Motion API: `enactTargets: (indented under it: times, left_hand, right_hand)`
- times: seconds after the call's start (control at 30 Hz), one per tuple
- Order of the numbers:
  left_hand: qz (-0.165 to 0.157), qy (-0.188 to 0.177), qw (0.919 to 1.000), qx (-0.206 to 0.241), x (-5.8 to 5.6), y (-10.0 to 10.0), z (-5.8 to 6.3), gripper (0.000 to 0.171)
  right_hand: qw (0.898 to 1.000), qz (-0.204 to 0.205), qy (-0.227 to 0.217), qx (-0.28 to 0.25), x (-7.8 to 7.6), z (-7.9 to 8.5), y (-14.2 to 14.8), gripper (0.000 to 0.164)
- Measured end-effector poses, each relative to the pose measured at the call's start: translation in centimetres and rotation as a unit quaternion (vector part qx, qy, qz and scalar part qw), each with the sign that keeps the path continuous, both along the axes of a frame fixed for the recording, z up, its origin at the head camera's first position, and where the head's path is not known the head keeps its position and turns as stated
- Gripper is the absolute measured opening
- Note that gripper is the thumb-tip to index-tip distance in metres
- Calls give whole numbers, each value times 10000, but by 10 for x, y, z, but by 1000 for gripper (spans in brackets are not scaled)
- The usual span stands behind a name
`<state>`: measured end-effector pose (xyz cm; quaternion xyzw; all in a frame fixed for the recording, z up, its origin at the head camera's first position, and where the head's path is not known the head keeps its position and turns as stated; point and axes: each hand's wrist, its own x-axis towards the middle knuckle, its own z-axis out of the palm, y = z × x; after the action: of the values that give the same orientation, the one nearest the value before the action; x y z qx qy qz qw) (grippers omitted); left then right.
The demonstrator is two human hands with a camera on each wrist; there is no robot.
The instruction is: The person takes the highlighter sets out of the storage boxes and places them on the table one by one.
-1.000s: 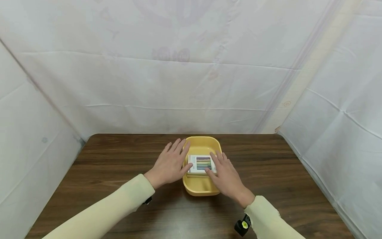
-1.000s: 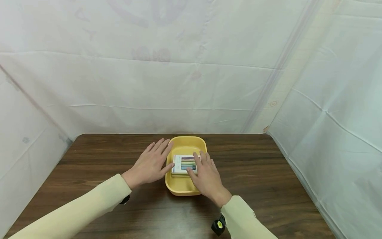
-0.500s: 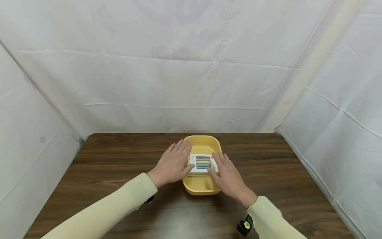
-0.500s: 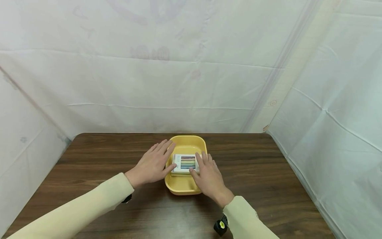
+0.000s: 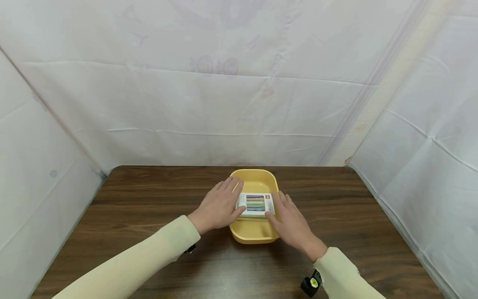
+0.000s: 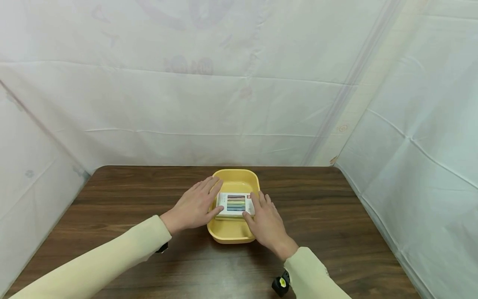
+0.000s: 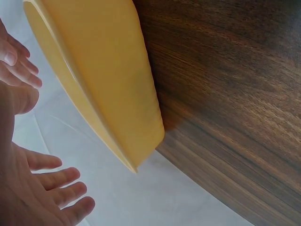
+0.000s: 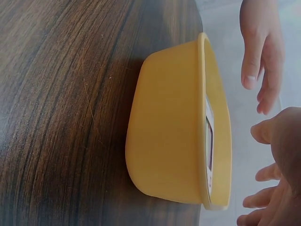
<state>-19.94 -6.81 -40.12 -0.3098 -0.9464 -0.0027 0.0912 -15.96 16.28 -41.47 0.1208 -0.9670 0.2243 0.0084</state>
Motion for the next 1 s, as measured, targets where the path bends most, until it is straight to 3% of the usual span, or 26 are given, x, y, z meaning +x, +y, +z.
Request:
enactTargets:
  times: [0.3,1.0]
  left_hand:
    - [-69,-155,9999,-13,0,4,-3,70]
    - [-58,-422,9991,-51,-2,13,-7,71]
  right_hand:
    - [9997,-171,-196,39,2,-4,3,68]
    - [9980,-607,-133,148,5,-10,7,69]
